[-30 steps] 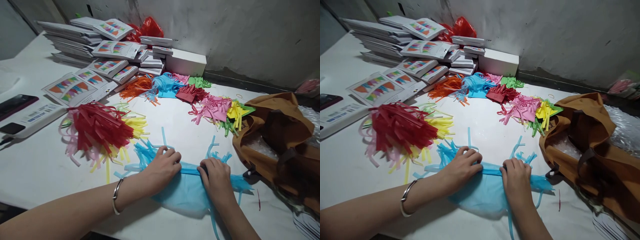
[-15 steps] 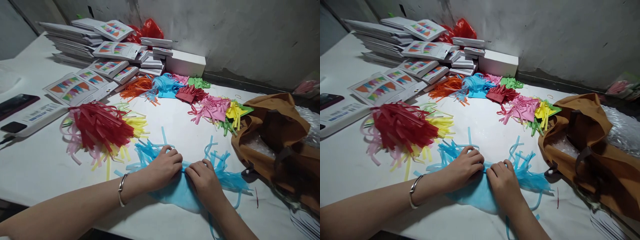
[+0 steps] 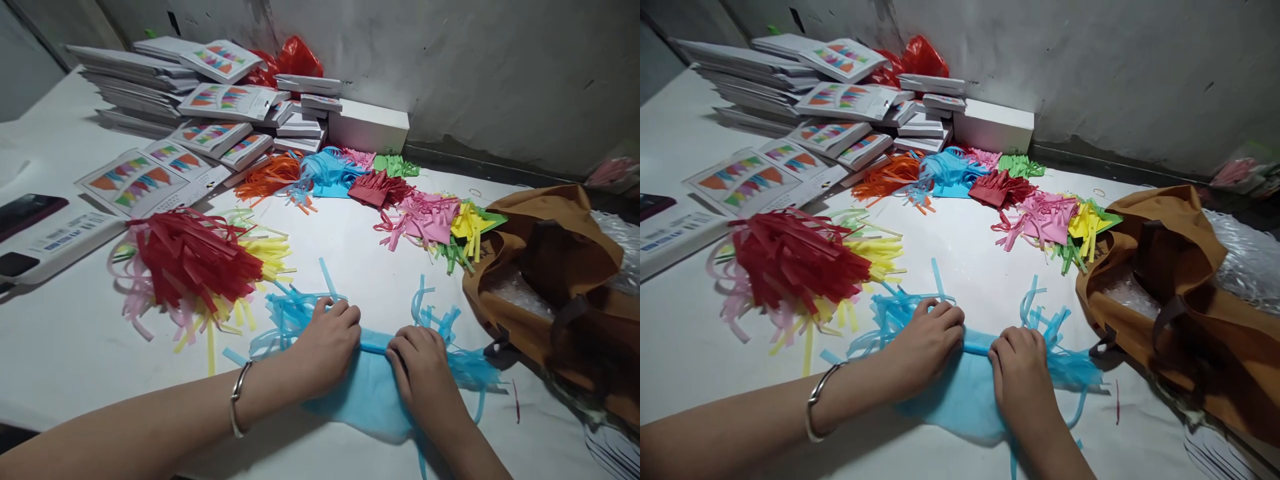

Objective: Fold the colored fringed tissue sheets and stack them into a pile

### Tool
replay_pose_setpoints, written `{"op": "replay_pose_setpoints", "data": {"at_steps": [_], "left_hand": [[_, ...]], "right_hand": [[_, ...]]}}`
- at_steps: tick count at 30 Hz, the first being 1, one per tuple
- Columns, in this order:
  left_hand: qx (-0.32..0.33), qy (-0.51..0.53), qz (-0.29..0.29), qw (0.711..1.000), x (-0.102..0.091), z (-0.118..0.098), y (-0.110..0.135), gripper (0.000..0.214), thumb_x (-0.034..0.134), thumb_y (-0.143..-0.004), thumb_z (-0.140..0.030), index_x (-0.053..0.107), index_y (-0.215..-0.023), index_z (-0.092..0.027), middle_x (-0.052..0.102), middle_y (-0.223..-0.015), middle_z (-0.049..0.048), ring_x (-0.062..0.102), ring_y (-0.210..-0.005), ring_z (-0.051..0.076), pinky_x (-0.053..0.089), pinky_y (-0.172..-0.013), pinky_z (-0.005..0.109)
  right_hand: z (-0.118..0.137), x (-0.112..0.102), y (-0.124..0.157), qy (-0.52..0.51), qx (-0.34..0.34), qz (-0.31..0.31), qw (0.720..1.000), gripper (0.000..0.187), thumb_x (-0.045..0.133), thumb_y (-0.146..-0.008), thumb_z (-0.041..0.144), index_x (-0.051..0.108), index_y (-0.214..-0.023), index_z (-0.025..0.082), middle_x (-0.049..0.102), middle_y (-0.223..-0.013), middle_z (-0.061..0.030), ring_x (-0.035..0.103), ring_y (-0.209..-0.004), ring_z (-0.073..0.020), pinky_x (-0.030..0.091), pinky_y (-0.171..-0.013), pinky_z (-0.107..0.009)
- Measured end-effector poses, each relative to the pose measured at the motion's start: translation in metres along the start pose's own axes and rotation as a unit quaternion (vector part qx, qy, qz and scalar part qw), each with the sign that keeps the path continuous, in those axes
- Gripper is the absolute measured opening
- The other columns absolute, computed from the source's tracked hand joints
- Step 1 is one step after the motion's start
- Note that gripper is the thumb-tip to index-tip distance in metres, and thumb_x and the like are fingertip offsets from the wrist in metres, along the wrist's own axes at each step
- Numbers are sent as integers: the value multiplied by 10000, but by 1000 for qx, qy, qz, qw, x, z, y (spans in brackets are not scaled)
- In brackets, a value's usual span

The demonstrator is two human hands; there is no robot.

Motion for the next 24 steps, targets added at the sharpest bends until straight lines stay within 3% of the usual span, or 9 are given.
{"op": "replay_pose_setpoints", "data": {"at_steps": [4, 7, 9, 11, 14, 17, 20, 24], "left_hand": [[-61, 33, 16, 997, -3, 0, -5, 153, 574, -890, -211, 652, -764, -171, 633, -911, 80, 544, -904, 272, 347, -830, 491], [-23, 16, -16, 999, -3, 2, -4, 100, 598, -884, -158, 651, -801, -175, 633, -966, 74, 540, -915, 256, 345, -844, 478], [57, -19, -37, 998, -1, 0, -2, 117, 618, -880, -112, 644, -791, -184, 626, -935, 54, 529, -900, 240, 324, -910, 501], [125, -55, -52, 989, 4, -3, -1, 174, 629, -894, -112, 625, -738, -189, 604, -856, 35, 517, -875, 233, 285, -982, 536], [133, -83, -74, 985, 10, -5, -4, 227, 604, -923, -134, 608, -702, -188, 587, -811, 37, 517, -861, 238, 300, -996, 542], [121, -76, -86, 986, 11, -5, -6, 202, 624, -913, -192, 609, -711, -190, 601, -804, 45, 531, -836, 240, 375, -931, 508], [127, -73, -113, 983, 3, -6, -2, 168, 578, -946, -201, 624, -785, -209, 624, -848, 47, 548, -858, 237, 395, -944, 493], [238, -71, -100, 963, -3, -12, 13, 188, 546, -981, -221, 622, -809, -216, 641, -933, 45, 565, -876, 195, 453, -869, 375]], "right_hand": [[-2, 4, -4, 11, 69, -11, 997, 196, 572, -922, 160, 513, -743, 215, 539, -761, 6, 492, -767, -209, 308, -831, -406], [-6, 3, -5, -1, 84, -14, 996, 181, 605, -904, 163, 522, -752, 217, 551, -764, 15, 509, -766, -202, 304, -827, -399], [-5, 1, -5, -7, 51, -20, 998, 140, 559, -914, 117, 571, -819, 221, 579, -816, 7, 530, -809, -203, 306, -875, -409], [-1, 0, -4, -2, -4, -30, 1000, 212, 490, -913, 58, 609, -889, 231, 605, -860, -5, 543, -855, -206, 304, -931, -428], [8, 2, -3, 33, -78, -32, 996, 222, 475, -920, 60, 624, -944, 223, 644, -903, -30, 556, -903, -222, 298, -1005, -466], [14, 10, -3, 96, -106, -32, 989, 170, 487, -950, 92, 602, -919, 212, 655, -886, -40, 570, -884, -230, 310, -1017, -485], [17, 15, -4, 150, -123, -49, 980, 281, 399, -937, 14, 568, -844, 218, 630, -795, -38, 580, -803, -231, 348, -969, -487], [10, 7, -7, 172, -174, -97, 965, 312, 405, -931, 2, 605, -918, 240, 682, -832, -44, 634, -776, -226, 380, -927, -470]]}}
Point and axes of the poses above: each hand's wrist, its own y-axis away from the middle knuckle, its own x-axis out of the palm, z = x × y, the point moved 2 cm from there along -y, towards the middle knuckle
